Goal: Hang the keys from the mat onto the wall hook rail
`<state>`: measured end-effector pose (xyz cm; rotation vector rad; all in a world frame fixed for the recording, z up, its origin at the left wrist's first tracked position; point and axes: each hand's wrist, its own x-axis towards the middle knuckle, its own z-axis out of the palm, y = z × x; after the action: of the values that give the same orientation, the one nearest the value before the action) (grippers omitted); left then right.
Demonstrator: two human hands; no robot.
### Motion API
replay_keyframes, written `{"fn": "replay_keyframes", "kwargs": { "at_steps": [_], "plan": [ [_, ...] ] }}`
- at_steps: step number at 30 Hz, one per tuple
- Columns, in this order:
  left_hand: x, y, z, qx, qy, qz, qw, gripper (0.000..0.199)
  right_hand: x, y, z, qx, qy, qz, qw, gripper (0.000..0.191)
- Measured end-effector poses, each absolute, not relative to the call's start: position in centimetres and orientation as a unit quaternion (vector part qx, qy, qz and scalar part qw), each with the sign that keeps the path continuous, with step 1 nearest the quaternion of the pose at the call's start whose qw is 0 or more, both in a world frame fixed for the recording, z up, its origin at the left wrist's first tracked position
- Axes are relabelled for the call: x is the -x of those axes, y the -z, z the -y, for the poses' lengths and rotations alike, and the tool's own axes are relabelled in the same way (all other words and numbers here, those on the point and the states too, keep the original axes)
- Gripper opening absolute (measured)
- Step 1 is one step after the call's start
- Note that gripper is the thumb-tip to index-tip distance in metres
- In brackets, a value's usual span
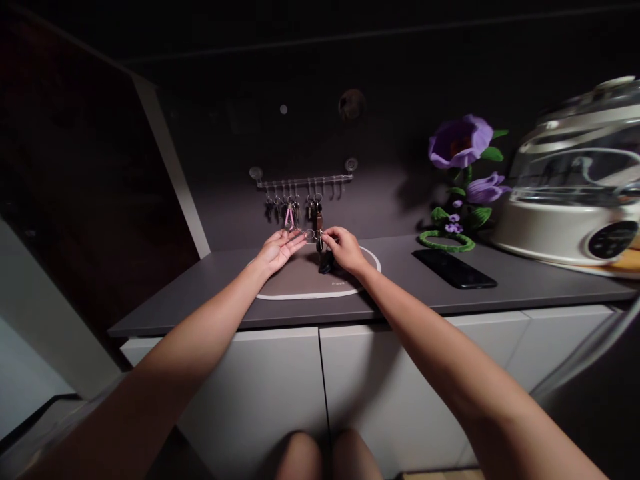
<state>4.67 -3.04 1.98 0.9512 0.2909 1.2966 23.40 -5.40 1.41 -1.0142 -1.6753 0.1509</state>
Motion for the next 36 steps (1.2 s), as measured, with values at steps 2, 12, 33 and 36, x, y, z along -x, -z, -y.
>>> {"fn": "replay_keyframes", "kwargs": {
  "at_steps": [2, 12, 33, 36],
  "plan": [
    [-4.8, -1.7, 2.9, -0.423, -0.576, -0.150, 0.683, 0.012, -23.5, -1.7, 5.4, 0.427, -0.081, 0.692, 0.576, 0.025],
    [-5.3, -1.3, 3.1, -0.446, -0.540, -0.213, 0.682, 0.010, -24.2, -3.1, 5.6, 0.458, -0.002, 0.690, 0.560, 0.026],
    [-6.1, 0.0, 2.4, -0.571, -0.469, -0.306, 0.600, 0.020, -24.0, -6.3, 1.9, 0.433, -0.204, 0.604, 0.638, 0.026],
    [-6.4, 0.0, 2.6, -0.595, -0.468, -0.311, 0.575, 0.021, -23.3, -6.8, 1.9, 0.413, -0.263, 0.571, 0.659, 0.026]
  ]
}}
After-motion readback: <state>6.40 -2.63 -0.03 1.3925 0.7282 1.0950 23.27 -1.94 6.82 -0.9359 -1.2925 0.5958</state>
